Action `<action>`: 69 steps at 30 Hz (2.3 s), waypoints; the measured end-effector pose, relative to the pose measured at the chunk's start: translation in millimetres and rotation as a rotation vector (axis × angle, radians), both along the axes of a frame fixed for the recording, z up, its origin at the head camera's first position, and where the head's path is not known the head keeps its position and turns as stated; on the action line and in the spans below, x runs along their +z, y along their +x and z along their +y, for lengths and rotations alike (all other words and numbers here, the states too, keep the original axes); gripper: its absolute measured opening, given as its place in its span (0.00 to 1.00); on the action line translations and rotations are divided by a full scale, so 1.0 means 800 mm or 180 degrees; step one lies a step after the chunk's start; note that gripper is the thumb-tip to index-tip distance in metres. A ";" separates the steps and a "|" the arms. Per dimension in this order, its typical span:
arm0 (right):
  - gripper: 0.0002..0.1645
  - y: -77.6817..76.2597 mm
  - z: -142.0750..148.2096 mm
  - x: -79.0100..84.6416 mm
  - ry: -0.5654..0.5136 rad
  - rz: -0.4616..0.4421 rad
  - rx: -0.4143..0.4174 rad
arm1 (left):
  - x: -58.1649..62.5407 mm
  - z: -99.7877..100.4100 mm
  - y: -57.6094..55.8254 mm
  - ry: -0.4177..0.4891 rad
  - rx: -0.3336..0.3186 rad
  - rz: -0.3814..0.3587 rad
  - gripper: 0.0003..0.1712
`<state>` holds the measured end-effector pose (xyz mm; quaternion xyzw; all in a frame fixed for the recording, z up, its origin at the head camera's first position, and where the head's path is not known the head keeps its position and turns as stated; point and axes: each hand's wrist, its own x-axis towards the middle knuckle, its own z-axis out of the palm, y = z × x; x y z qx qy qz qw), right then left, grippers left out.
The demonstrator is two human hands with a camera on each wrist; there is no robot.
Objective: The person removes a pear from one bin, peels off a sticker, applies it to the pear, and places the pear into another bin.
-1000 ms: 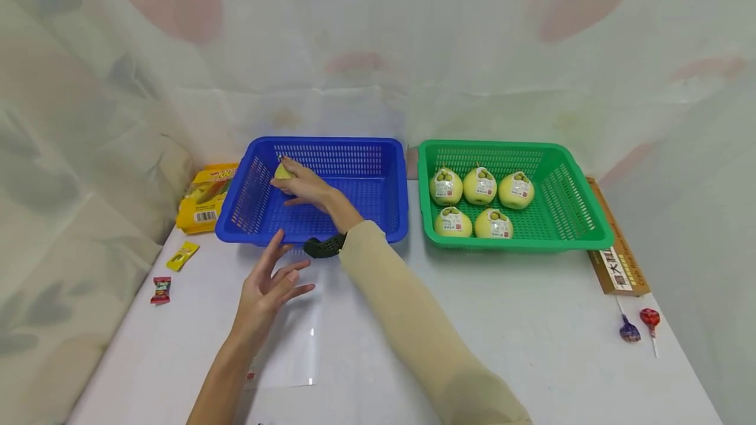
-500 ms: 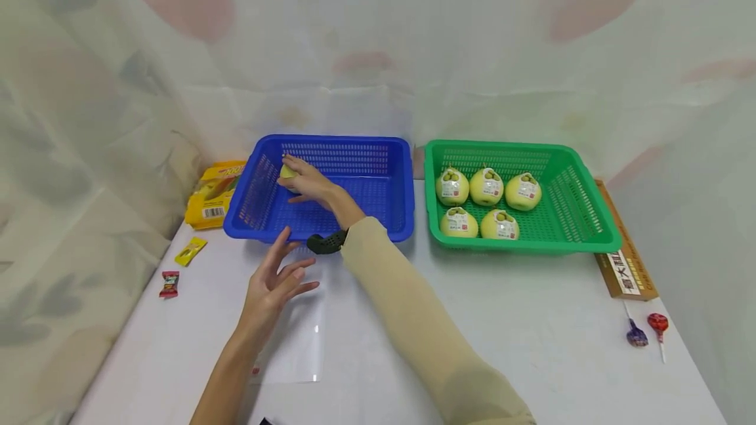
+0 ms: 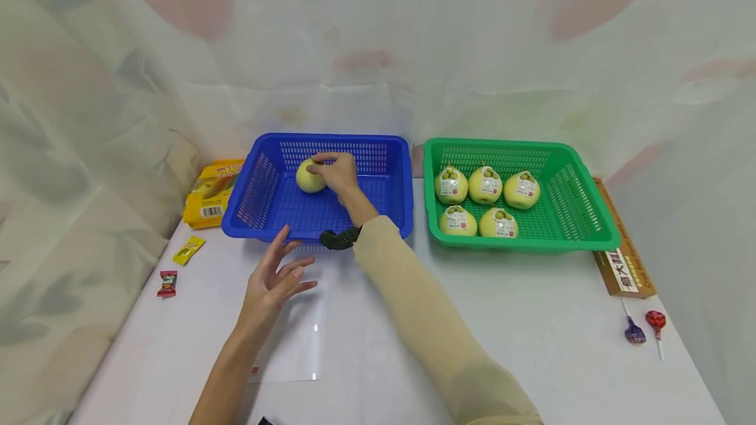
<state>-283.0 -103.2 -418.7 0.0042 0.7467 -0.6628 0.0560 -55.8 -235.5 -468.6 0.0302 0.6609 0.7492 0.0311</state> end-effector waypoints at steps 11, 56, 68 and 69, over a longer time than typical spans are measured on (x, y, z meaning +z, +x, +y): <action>0.22 -0.012 0.046 -0.009 0.0472 0.0232 0.0674 | -0.001 -0.001 0.000 -0.0040 0.0010 0.0056 0.46; 0.38 0.064 0.173 0.089 0.0119 0.0300 0.2142 | -0.006 0.000 -0.002 -0.0100 0.0035 0.0003 0.47; 0.39 0.214 0.315 0.055 0.0714 0.0387 0.2486 | -0.003 0.000 -0.004 -0.0029 0.0057 0.0064 0.46; 0.40 0.224 0.322 0.046 0.0786 0.0330 0.2482 | -0.003 0.000 -0.004 -0.0023 0.0061 0.0066 0.46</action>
